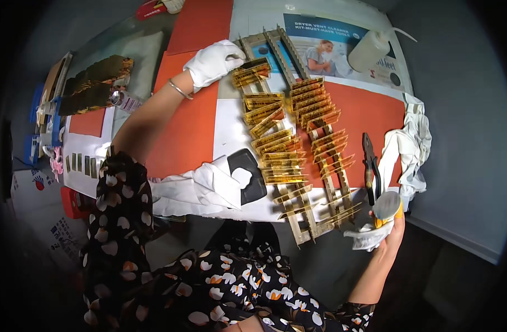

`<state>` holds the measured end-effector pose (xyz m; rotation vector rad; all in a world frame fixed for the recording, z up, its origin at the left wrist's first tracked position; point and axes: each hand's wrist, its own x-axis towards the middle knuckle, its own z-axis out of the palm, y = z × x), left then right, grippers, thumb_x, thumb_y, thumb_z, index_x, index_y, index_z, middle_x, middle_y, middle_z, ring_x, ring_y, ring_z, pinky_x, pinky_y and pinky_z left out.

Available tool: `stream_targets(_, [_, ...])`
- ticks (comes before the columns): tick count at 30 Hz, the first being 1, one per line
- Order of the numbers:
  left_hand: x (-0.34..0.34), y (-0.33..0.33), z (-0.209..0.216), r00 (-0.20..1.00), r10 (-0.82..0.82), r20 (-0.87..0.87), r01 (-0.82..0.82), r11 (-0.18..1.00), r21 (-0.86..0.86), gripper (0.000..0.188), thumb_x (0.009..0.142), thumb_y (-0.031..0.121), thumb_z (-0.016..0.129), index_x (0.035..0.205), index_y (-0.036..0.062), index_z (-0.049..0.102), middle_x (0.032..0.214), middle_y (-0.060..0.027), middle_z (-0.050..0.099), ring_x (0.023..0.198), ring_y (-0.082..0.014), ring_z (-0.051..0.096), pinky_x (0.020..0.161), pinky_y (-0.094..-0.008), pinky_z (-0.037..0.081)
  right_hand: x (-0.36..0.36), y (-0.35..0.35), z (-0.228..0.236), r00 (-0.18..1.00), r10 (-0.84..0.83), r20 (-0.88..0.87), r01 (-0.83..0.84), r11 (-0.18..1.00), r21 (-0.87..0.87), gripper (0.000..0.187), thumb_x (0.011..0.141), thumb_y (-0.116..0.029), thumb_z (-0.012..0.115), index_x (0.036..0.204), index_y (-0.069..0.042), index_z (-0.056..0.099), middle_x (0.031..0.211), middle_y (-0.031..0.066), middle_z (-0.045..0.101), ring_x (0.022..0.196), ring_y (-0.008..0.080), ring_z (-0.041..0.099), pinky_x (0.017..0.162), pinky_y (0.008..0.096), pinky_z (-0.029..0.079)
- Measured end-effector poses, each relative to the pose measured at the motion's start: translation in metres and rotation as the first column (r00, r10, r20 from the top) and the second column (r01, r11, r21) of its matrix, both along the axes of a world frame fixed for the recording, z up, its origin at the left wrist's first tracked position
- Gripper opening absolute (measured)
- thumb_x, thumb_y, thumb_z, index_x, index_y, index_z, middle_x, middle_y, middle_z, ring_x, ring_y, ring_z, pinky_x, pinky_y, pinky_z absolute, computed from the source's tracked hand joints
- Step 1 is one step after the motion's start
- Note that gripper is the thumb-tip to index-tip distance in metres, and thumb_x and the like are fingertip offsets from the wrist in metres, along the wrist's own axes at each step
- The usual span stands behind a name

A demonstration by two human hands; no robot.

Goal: The person wipes small gold-colored rectangular plates with a white cloth, handling them one at a time on a white surface. They then move to a larger stack of gold plates arranged on a wooden frame and continue wiping each plate individually with the cloth.

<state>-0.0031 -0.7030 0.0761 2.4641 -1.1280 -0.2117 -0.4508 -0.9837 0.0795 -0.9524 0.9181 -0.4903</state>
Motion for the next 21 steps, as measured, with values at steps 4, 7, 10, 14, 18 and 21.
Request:
stream_targets(4, [0.011, -0.014, -0.001, 0.983, 0.128, -0.132, -0.107, 0.981, 0.16, 0.027, 0.079, 0.03, 0.059, 0.094, 0.0086, 0.063, 0.1, -0.0081, 0.058, 0.089, -0.0269, 0.056, 0.082, -0.0331, 0.044, 0.0, -0.001, -0.003, 1.0, 0.007, -0.021, -0.008, 1.0, -0.029, 0.032, 0.088, -0.027, 0.049, 0.11, -0.003, 0.047, 0.094, 0.0119, 0.057, 0.078, 0.0245, 0.059, 0.063, 0.0402, 0.053])
stream_targets(7, [0.031, -0.021, -0.023, 0.984, 0.071, -0.162, -0.025, 0.962, 0.271, 0.033, 0.074, 0.033, 0.066, 0.088, 0.004, 0.062, 0.091, -0.0124, 0.062, 0.085, -0.0262, 0.058, 0.077, -0.0356, 0.044, 0.006, 0.003, 0.001, 1.0, 0.007, -0.024, -0.008, 0.999, -0.052, 0.032, 0.087, -0.026, 0.05, 0.11, -0.004, 0.047, 0.094, 0.0121, 0.057, 0.078, 0.0245, 0.059, 0.063, 0.0405, 0.054])
stream_targets(10, [0.039, -0.03, -0.027, 0.98, 0.053, -0.19, 0.009, 0.951, 0.31, 0.033, 0.074, 0.035, 0.066, 0.082, 0.0036, 0.061, 0.083, -0.0118, 0.061, 0.078, -0.0238, 0.057, 0.072, -0.0351, 0.043, 0.0, -0.002, -0.002, 1.0, 0.023, -0.014, -0.023, 0.998, -0.056, 0.032, 0.087, -0.026, 0.05, 0.109, -0.003, 0.047, 0.094, 0.0125, 0.057, 0.078, 0.0246, 0.06, 0.064, 0.0408, 0.053])
stream_targets(14, [0.052, -0.023, -0.033, 0.929, -0.019, -0.369, 0.048, 0.996, 0.07, 0.027, 0.075, 0.029, 0.067, 0.077, 0.0031, 0.061, 0.071, -0.0059, 0.057, 0.067, -0.0157, 0.051, 0.064, -0.0304, 0.042, -0.008, -0.005, -0.005, 1.0, 0.001, -0.007, -0.002, 0.999, -0.035, 0.033, 0.087, -0.027, 0.051, 0.107, -0.001, 0.048, 0.094, 0.0131, 0.058, 0.079, 0.0245, 0.06, 0.065, 0.0405, 0.053])
stream_targets(18, [0.039, -0.019, -0.01, 0.951, 0.0, -0.309, 0.025, 0.997, 0.076, 0.027, 0.076, 0.029, 0.065, 0.081, 0.0038, 0.06, 0.072, -0.0072, 0.058, 0.068, -0.0174, 0.052, 0.064, -0.03, 0.042, -0.01, -0.005, -0.007, 1.0, 0.024, 0.009, -0.024, 0.999, -0.028, 0.033, 0.087, -0.027, 0.051, 0.107, -0.001, 0.049, 0.093, 0.0129, 0.058, 0.079, 0.0242, 0.06, 0.064, 0.0404, 0.053])
stream_targets(21, [0.016, -0.017, 0.003, 0.985, 0.002, -0.17, 0.015, 0.995, 0.097, 0.022, 0.076, 0.027, 0.064, 0.081, 0.0057, 0.06, 0.078, -0.0083, 0.058, 0.072, -0.021, 0.055, 0.067, -0.032, 0.044, -0.011, -0.005, -0.01, 1.0, 0.007, 0.007, -0.007, 1.0, -0.011, 0.032, 0.087, -0.027, 0.05, 0.106, -0.001, 0.049, 0.093, 0.0127, 0.058, 0.078, 0.024, 0.06, 0.063, 0.0404, 0.054])
